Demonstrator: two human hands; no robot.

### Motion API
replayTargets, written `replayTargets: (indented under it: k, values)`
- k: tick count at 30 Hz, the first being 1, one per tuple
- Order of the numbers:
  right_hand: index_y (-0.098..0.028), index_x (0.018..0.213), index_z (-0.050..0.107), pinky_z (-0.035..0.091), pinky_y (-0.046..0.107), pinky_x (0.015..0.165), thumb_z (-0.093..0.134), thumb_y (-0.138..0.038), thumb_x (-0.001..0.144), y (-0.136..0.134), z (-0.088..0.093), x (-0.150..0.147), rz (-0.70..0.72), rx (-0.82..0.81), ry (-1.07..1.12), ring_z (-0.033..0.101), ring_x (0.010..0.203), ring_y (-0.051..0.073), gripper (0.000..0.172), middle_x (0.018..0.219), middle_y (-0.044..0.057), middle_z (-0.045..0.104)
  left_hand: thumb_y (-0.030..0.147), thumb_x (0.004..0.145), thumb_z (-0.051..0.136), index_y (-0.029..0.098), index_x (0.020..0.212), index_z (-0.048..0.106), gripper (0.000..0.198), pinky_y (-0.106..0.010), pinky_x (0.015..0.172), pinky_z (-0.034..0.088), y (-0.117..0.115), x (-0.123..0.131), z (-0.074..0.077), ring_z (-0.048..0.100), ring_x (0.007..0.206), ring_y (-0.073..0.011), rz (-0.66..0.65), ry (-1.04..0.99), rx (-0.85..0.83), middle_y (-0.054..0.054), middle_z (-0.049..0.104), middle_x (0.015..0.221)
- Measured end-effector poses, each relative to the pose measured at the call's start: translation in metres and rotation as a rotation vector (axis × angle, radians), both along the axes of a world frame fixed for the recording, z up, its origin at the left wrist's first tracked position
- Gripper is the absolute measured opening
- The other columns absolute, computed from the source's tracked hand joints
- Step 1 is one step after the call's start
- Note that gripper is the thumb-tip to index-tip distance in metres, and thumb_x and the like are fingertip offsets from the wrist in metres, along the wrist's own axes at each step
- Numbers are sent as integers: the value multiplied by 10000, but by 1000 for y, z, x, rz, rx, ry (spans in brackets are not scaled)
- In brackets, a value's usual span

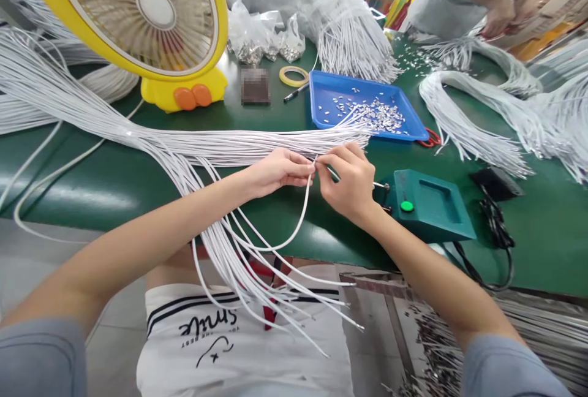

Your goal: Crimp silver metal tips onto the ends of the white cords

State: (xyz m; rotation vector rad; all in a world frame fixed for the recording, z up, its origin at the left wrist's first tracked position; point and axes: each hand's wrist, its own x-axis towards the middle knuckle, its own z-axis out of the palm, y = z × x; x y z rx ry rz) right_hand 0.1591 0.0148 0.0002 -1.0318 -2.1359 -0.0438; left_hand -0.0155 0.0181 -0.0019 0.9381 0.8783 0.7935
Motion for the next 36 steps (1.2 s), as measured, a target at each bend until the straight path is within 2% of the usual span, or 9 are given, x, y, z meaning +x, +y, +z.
replayTargets:
  k: [6,9,12,14,16,18,21,24,36]
  values:
    - [-155,657,648,337,254,543,696,-272,674,-2,16,-3,157,-1162,704,465,608,109,128,648,2,572,115,854,526,164,791,700,192,-257,677,474,-5,-7,-14,646,701,-138,339,753,1389,-44,712,759]
    - [-164,698,638,343,227,525,695,-277,686,-5,23,-6,320,-1564,898,477,625,101,127,673,-2,551,123,892,472,178,826,690,234,-235,647,459,-4,-11,-16,649,696,-122,408,778,1636,-39,716,769]
    - [-170,792,658,396,219,549,647,-339,776,-8,27,-6,316,-1491,869,537,672,109,171,760,19,615,138,849,543,151,759,666,154,-233,656,495,-3,-8,-11,652,686,-126,452,634,1321,-47,702,749]
    - [-168,941,684,463,257,627,598,-334,819,-9,31,1,179,-1180,687,597,757,141,223,904,58,683,147,800,613,126,834,672,72,-249,636,536,-4,-3,-5,666,642,-137,395,461,904,-37,680,709]
    - [-167,1101,673,500,325,757,555,-262,838,-11,36,16,-6,-786,395,629,878,188,303,1031,88,707,145,768,658,101,1055,655,290,-251,578,560,-6,4,1,672,576,-142,306,283,535,1,646,657]
    - [-149,1159,669,483,385,864,549,-210,841,-14,42,34,-163,-503,27,616,996,244,345,1086,112,710,127,756,674,96,1239,583,493,-240,541,569,-9,12,6,677,547,-143,224,168,348,38,613,619]
    - [-114,1109,705,438,444,930,590,-245,849,-21,48,58,-285,-386,-448,565,1097,321,313,1127,149,703,76,742,667,81,1204,611,465,-206,502,557,-14,28,9,663,512,-127,111,147,310,52,588,578]
    - [-125,1046,725,403,443,932,590,-257,863,-23,47,68,-348,-402,-666,556,1099,324,263,1128,142,702,31,739,640,64,1083,658,346,-186,471,535,-13,47,6,632,459,-111,18,216,346,48,581,536]
    - [-116,846,733,330,356,711,602,-286,860,-12,41,75,-320,-422,-848,587,955,275,214,946,135,728,37,757,657,69,1038,647,283,-182,484,521,0,68,-21,621,460,-99,41,164,228,32,616,551]
